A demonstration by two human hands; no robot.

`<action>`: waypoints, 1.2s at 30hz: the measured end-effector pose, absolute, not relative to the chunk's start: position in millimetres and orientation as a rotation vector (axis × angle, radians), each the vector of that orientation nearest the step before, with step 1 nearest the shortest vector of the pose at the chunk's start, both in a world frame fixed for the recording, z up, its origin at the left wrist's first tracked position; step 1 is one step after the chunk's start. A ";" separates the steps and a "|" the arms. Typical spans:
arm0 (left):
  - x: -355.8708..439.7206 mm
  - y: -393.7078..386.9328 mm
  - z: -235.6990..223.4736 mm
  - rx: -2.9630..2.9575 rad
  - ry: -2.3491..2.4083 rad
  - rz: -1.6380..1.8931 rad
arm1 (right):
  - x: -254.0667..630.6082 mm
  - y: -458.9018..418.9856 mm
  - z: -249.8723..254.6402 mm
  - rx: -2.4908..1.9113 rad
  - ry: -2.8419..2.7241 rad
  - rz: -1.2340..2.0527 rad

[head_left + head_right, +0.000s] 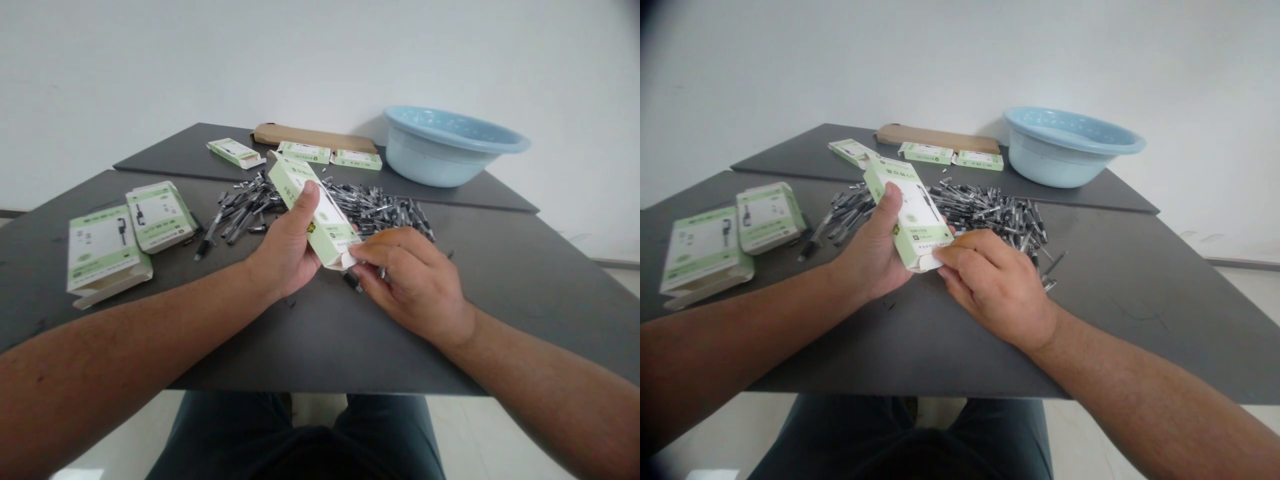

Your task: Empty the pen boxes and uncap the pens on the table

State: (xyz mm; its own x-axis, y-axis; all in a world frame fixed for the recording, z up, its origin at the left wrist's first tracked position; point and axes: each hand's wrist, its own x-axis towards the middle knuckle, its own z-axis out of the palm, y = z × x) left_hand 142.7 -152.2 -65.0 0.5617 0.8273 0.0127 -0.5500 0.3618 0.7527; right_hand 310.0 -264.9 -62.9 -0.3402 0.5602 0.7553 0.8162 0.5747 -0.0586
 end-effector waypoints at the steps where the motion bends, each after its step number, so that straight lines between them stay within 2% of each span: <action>1: 142.8 -152.5 -65.2 0.794 0.400 0.924 | 310.1 -264.9 -62.6 -1.094 -2.050 -0.424; 36: 143.2 -153.6 -63.0 0.798 0.421 0.929 | 307.7 -267.6 -57.5 -1.107 -2.077 -0.457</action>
